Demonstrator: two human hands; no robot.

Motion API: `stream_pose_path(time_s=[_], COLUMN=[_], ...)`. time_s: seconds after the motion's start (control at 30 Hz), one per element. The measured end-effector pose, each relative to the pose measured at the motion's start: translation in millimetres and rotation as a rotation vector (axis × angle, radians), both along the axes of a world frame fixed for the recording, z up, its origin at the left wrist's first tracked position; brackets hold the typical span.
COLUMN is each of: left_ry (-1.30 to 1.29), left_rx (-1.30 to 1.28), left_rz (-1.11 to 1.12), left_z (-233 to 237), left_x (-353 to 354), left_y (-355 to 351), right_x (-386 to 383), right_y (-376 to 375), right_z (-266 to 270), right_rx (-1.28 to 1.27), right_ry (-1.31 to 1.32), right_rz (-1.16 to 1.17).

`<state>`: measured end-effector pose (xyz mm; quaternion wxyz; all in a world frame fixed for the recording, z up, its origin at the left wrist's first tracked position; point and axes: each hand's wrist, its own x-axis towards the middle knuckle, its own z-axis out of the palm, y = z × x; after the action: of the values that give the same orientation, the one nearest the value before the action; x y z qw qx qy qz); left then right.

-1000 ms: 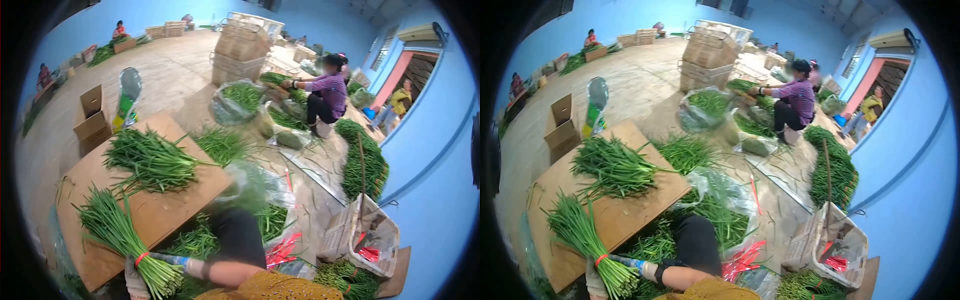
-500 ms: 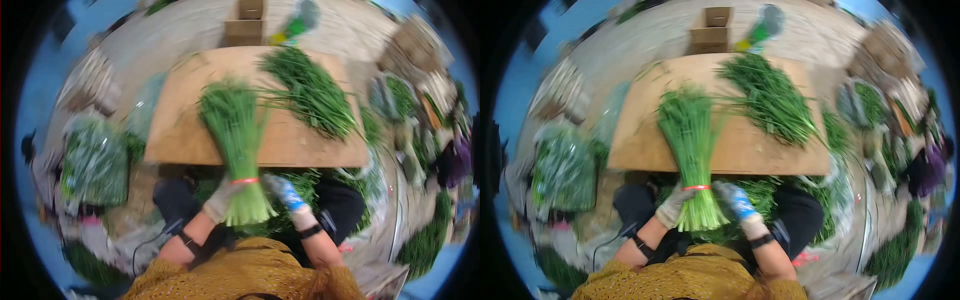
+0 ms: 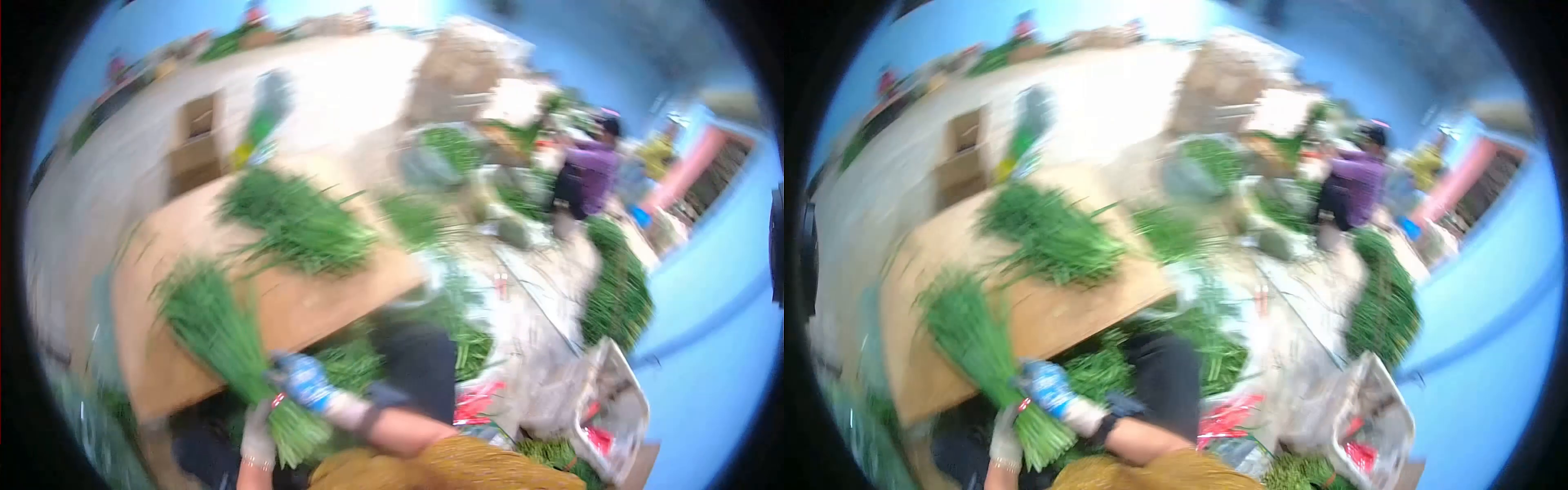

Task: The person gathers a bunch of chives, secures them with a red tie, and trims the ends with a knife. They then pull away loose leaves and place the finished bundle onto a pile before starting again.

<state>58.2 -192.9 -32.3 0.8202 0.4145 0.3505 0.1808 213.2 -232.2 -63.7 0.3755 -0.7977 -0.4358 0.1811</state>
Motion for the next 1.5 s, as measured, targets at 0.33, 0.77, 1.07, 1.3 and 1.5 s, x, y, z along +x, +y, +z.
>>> stream_pose_path(time_s=[0.33,0.77,1.07,1.3,1.5], left_ry=[0.065,0.106,-0.009,0.024,0.025], left_rx=[-0.017,-0.248,-0.505,-0.588,-0.427], left_rz=[-0.105,-0.017,-0.075,-0.118,-0.147], left_z=[-30.2,-65.1,-57.1,-75.6,-58.8], left_x=[-12.7,-38.9,-29.8,-38.8,-31.3], left_y=[8.9,17.2,5.9,9.0,0.0], right_x=[24.7,-12.4,-36.8,-32.6,-30.8], right_y=[138.6,3.3,-7.2,-19.5,-25.6], right_z=[7.9,-43.6,-26.5,-25.2,-16.7], right_rx=[0.065,-0.02,-0.075,0.003,-0.104], right_ry=[-0.28,0.565,0.845,1.019,0.948], right_rz=[0.042,0.054,0.057,0.203,0.19])
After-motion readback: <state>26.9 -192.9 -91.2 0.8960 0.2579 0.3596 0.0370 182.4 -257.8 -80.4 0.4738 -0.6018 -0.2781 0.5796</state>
